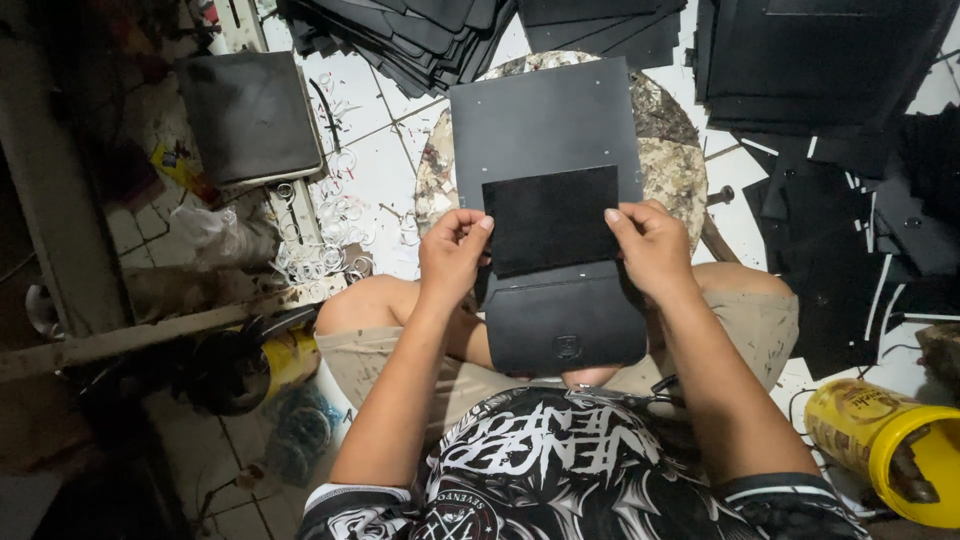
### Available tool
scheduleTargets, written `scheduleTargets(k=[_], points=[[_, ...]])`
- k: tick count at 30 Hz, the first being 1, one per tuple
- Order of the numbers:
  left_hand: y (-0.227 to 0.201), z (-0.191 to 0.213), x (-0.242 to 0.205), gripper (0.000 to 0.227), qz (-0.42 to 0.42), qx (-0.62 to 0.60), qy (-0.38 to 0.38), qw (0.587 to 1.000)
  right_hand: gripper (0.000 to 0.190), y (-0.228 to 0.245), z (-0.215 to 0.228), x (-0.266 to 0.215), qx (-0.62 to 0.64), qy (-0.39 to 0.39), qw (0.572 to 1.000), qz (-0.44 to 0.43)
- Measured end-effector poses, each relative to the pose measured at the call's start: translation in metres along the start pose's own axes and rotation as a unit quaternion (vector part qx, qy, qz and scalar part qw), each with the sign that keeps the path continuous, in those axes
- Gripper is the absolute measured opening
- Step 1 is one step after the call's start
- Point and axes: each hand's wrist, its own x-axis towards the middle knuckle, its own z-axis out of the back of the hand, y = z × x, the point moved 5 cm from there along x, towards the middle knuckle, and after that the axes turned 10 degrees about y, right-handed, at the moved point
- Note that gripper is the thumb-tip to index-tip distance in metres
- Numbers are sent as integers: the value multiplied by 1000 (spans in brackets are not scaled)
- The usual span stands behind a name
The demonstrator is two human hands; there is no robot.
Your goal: The person trims a small leather piece with shears, applies adhesive to it, and then hammers it onto a larger black leather sheet to secure the bond while sitting on the floor.
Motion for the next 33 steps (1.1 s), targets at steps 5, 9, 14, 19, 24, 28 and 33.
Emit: scheduleTargets(k=[5, 9, 14, 19, 24, 28, 33], points=[[-14, 2, 13, 10, -6, 174, -42, 984, 17, 18, 0, 13, -182, -51, 979, 73], [-4, 4, 23, 13, -13, 214, -68, 974, 20, 17, -2, 20, -195, -71, 975, 79], [-6, 2, 23, 18, -17, 236, -88, 968, 18, 22, -5, 18, -195, -80, 976, 61], [-6, 1, 24, 14, -27, 268, -108, 957, 18, 26, -5, 16, -198, -96, 973, 66], [-10, -2, 24, 12, -39, 284, -118, 951, 16, 17, -3, 18, -198, -95, 972, 77], [-12, -5, 23, 11, -43, 297, -119, 946, 15, 20, -2, 17, -194, -88, 974, 80], [-11, -4, 26, 11, -34, 312, -115, 942, 15, 19, -3, 19, -173, -91, 978, 71]])
